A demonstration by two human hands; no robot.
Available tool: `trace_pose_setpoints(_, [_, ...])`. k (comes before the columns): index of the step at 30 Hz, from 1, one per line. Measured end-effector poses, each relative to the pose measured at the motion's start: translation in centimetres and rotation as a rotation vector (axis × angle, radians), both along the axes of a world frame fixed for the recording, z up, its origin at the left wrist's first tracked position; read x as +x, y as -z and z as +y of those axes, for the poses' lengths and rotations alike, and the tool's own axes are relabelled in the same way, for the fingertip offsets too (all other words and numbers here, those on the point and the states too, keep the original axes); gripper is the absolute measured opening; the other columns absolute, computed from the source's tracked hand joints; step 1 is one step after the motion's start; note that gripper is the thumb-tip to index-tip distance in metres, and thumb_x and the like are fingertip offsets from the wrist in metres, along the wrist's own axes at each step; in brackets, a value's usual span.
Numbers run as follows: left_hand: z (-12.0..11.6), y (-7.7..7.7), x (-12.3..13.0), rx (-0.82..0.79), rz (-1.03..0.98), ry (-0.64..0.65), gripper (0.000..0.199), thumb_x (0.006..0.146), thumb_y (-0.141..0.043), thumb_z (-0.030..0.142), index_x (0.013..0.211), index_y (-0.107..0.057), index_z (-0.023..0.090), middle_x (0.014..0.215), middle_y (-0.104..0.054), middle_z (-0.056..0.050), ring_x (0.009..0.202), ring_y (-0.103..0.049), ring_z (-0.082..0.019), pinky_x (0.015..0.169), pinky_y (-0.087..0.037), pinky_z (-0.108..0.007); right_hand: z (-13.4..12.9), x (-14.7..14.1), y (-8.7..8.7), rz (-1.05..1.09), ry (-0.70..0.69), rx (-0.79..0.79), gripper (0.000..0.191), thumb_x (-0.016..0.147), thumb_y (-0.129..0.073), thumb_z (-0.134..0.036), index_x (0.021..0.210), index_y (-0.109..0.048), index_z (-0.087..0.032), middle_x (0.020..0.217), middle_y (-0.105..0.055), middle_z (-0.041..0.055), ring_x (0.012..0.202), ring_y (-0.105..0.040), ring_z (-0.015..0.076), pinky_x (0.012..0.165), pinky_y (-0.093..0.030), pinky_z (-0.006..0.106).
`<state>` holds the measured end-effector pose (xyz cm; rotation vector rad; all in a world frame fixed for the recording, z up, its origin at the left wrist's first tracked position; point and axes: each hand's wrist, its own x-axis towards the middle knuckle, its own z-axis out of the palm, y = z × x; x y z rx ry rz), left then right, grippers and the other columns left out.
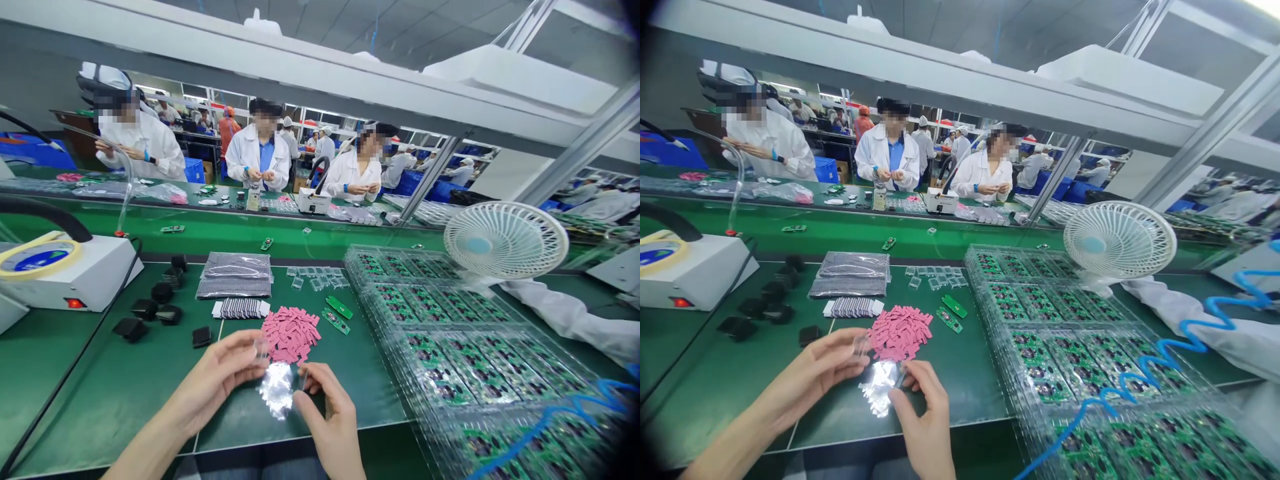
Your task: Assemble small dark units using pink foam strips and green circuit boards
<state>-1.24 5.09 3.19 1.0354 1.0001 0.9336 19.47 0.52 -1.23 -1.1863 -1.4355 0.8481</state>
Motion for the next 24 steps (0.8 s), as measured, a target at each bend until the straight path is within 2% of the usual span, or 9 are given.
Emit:
trace_pose_setpoints(2, [-2.2, 0.9, -0.4, -0.212, -0.249, -0.056, 0.033, 0.085, -0.069, 0.027, 0.116, -0.064, 0.018, 0.109, -0.073, -0.011, 0.089, -0.071, -0.019, 0.09, -0.055, -0.035, -0.3, -1.2, -0.8, 0.079, -0.093, -0.018, 0.026, 0.082, -0.067, -0.016, 0.106, -0.068, -0.027, 0.098, -0.059, 0.0027, 0.086, -0.056, 0.018, 0.077, -0.046, 0.028])
trace_pose_setpoints(5, [-3.8, 2.0, -0.3, -0.316, -0.386, -0.072, 0.029, 0.082, -0.072, 0.023, 0.11, -0.068, 0.016, 0.1, -0.075, -0.01, 0.086, -0.071, -0.019, 0.086, -0.055, -0.033, -0.4, -2.9, -1.5, 0.165, -0.209, -0.047, 0.031, 0.081, -0.067, -0.013, 0.108, -0.068, -0.028, 0.106, -0.058, 0.0037, 0.097, -0.057, 0.0204, 0.084, -0.047, 0.031])
trace_pose_setpoints(11, [-4.3, 2.7, -0.2, -0.289, -0.453, -0.031, 0.023, 0.086, -0.069, 0.023, 0.108, -0.069, 0.016, 0.102, -0.075, -0.011, 0.093, -0.069, -0.021, 0.089, -0.053, -0.036, -0.1, -4.5, -1.6, 0.148, -0.248, -0.073, 0.036, 0.08, -0.066, -0.009, 0.11, -0.07, -0.029, 0.105, -0.058, 0.0029, 0.102, -0.058, 0.0207, 0.088, -0.048, 0.03])
trace_pose_setpoints(17, [-4.2, 2.6, -0.3, -0.272, -0.453, -0.032, 0.023, 0.082, -0.073, 0.022, 0.104, -0.07, 0.016, 0.101, -0.074, -0.011, 0.089, -0.068, -0.019, 0.086, -0.053, -0.034, -0.1, -4.6, -2.1, -0.034, -0.24, -0.082, 0.03, 0.085, -0.062, -0.009, 0.108, -0.068, -0.028, 0.107, -0.057, 0.003, 0.103, -0.057, 0.0202, 0.091, -0.047, 0.03])
trace_pose_setpoints(19, [-4.2, 2.6, -0.3, -0.281, -0.462, -0.049, 0.024, 0.08, -0.075, 0.022, 0.103, -0.07, 0.016, 0.098, -0.075, -0.01, 0.087, -0.068, -0.018, 0.084, -0.054, -0.032, -0.3, -4.6, -2.3, -0.141, -0.263, -0.079, 0.032, 0.088, -0.06, -0.011, 0.113, -0.066, -0.029, 0.111, -0.056, 0.0036, 0.105, -0.056, 0.0205, 0.093, -0.046, 0.031])
trace_pose_setpoints(22, [-4.1, 2.6, -0.4, -0.306, -0.49, -0.05, 0.025, 0.08, -0.076, 0.023, 0.103, -0.07, 0.016, 0.095, -0.075, -0.01, 0.084, -0.069, -0.018, 0.081, -0.055, -0.03, -0.5, -4.3, -2.5, -0.284, -0.277, -0.071, 0.048, 0.087, -0.065, -0.014, 0.13, -0.056, -0.032, 0.123, -0.054, 0.0043, 0.112, -0.052, 0.0223, 0.097, -0.044, 0.034])
trace_pose_setpoints(24, [-4.1, 2.6, -0.5, -0.325, -0.504, -0.049, 0.025, 0.08, -0.075, 0.024, 0.103, -0.07, 0.015, 0.094, -0.075, -0.01, 0.082, -0.07, -0.018, 0.08, -0.056, -0.03, -0.3, -3.6, -2.5, -0.337, -0.258, -0.059, 0.051, 0.086, -0.068, -0.017, 0.133, -0.053, -0.033, 0.124, -0.055, 0.004, 0.114, -0.051, 0.023, 0.099, -0.043, 0.036])
